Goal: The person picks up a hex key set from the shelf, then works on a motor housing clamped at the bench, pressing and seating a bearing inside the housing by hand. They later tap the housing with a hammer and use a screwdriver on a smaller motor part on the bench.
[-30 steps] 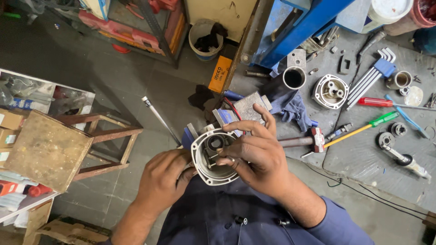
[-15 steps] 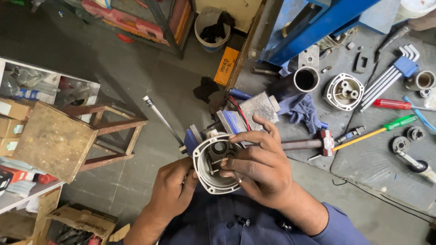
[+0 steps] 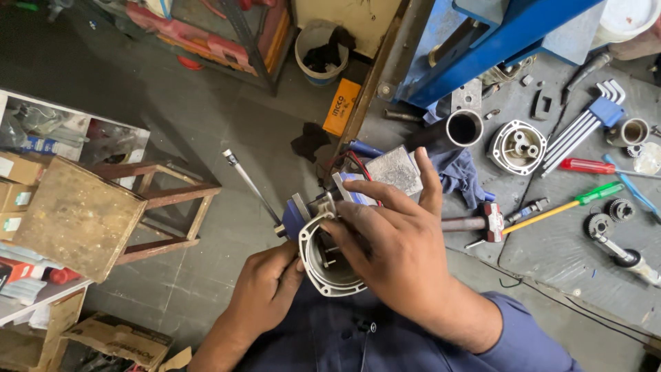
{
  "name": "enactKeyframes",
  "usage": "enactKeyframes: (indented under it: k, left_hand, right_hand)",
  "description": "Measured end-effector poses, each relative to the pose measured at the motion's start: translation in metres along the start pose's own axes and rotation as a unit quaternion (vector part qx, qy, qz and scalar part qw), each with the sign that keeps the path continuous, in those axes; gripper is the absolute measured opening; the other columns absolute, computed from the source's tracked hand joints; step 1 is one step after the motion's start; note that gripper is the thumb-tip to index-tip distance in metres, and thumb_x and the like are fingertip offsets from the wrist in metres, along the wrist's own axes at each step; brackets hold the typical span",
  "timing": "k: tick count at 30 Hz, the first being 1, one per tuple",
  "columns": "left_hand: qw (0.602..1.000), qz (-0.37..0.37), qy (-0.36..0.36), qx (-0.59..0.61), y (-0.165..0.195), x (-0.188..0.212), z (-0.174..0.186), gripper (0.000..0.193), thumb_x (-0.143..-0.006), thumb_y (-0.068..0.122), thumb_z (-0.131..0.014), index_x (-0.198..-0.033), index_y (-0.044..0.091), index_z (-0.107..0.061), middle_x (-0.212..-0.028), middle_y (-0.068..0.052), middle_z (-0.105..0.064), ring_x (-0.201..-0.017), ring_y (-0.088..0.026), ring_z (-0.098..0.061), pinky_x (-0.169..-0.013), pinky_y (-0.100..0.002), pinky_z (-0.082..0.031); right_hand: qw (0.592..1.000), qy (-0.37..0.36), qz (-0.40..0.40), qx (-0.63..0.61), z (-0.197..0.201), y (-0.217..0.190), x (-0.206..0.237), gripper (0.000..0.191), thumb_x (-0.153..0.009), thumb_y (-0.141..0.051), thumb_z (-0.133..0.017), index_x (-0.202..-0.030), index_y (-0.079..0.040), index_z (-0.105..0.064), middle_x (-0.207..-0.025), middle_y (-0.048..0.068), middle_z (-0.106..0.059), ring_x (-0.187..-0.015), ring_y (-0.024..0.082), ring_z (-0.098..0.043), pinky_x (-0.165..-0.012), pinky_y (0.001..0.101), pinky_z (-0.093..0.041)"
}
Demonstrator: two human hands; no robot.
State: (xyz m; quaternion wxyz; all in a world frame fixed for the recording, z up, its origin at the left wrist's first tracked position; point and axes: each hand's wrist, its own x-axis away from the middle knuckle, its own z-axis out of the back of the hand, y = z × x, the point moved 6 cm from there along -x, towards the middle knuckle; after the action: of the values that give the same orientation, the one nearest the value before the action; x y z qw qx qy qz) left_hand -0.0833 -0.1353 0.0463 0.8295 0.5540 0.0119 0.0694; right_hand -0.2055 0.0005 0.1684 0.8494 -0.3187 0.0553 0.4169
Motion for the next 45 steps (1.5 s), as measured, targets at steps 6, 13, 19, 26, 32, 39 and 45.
enactKeyframes:
  k: [6, 13, 19, 26, 32, 39, 45]
  left_hand:
    - [1.000, 0.017, 0.003, 0.015, 0.002, 0.000, -0.002, 0.019, -0.099, 0.017, -0.059, -0.105, 0.000, -0.066, -0.081, -0.016, -0.072, -0.072, -0.035, -0.072, -0.066, -0.039, -0.055]
    - [0.999, 0.001, 0.035, 0.017, 0.006, 0.001, 0.004, 0.020, -0.096, 0.012, -0.058, -0.109, 0.000, -0.066, -0.083, -0.015, -0.073, -0.074, -0.031, -0.075, -0.066, -0.038, -0.057]
    - [0.996, 0.041, 0.061, 0.058, 0.004, 0.006, 0.003, 0.020, -0.097, 0.013, -0.057, -0.107, 0.000, -0.068, -0.076, -0.011, -0.073, -0.068, -0.023, -0.074, -0.065, -0.034, -0.057]
    - [0.987, 0.063, 0.132, 0.062, -0.007, 0.017, -0.001, 0.030, -0.104, 0.017, -0.049, -0.084, 0.000, -0.062, -0.066, -0.007, -0.067, -0.059, -0.017, -0.067, -0.059, -0.032, -0.053]
    - [0.887, 0.249, 0.133, 0.366, -0.040, 0.025, -0.025, 0.047, -0.109, 0.026, -0.044, -0.076, -0.002, -0.062, -0.053, -0.003, -0.054, -0.044, -0.011, -0.046, -0.043, -0.031, -0.033]
    - [0.978, 0.005, 0.199, -0.064, 0.007, 0.038, 0.014, 0.019, -0.093, 0.011, -0.067, -0.108, 0.000, -0.065, -0.092, -0.013, -0.072, -0.076, -0.024, -0.071, -0.067, -0.034, -0.055]
    - [0.946, -0.128, 0.261, -0.144, 0.023, 0.037, 0.013, 0.040, -0.075, -0.001, -0.077, -0.113, 0.001, -0.064, -0.102, -0.015, -0.071, -0.087, -0.033, -0.073, -0.076, -0.039, -0.058]
  right_hand:
    - [0.999, 0.012, -0.005, -0.051, -0.004, -0.003, 0.000, 0.017, -0.084, -0.018, -0.083, -0.093, -0.009, -0.073, -0.089, 0.002, -0.073, -0.099, 0.021, -0.070, -0.111, 0.0549, -0.034]
    - [0.973, -0.022, 0.026, -0.228, -0.002, 0.007, 0.000, 0.020, -0.081, -0.018, -0.088, -0.090, -0.011, -0.072, -0.091, 0.000, -0.072, -0.098, 0.018, -0.069, -0.095, 0.0399, -0.043]
    - [0.994, 0.011, 0.035, -0.106, 0.001, 0.008, -0.003, 0.027, -0.073, -0.021, -0.090, -0.081, -0.009, -0.067, -0.093, 0.006, -0.068, -0.095, 0.024, -0.065, -0.091, 0.0435, -0.037]
    - [0.962, 0.048, 0.154, -0.219, 0.011, 0.007, 0.009, 0.022, -0.081, -0.015, -0.085, -0.093, -0.008, -0.068, -0.089, 0.003, -0.070, -0.095, 0.023, -0.068, -0.099, 0.0458, -0.042]
    - [0.933, 0.054, 0.183, -0.306, 0.005, 0.024, 0.023, 0.023, -0.084, -0.016, -0.084, -0.096, -0.007, -0.066, -0.090, 0.003, -0.072, -0.090, 0.022, -0.067, -0.092, 0.0426, -0.046]
    - [0.935, 0.035, 0.177, -0.307, -0.003, 0.028, 0.019, 0.024, -0.084, -0.016, -0.085, -0.095, -0.006, -0.067, -0.088, 0.004, -0.071, -0.089, 0.021, -0.067, -0.092, 0.0421, -0.045]
    - [0.941, 0.017, 0.163, -0.297, -0.006, 0.023, 0.012, 0.021, -0.082, -0.016, -0.085, -0.093, -0.006, -0.070, -0.086, 0.001, -0.070, -0.092, 0.020, -0.068, -0.093, 0.0412, -0.043]
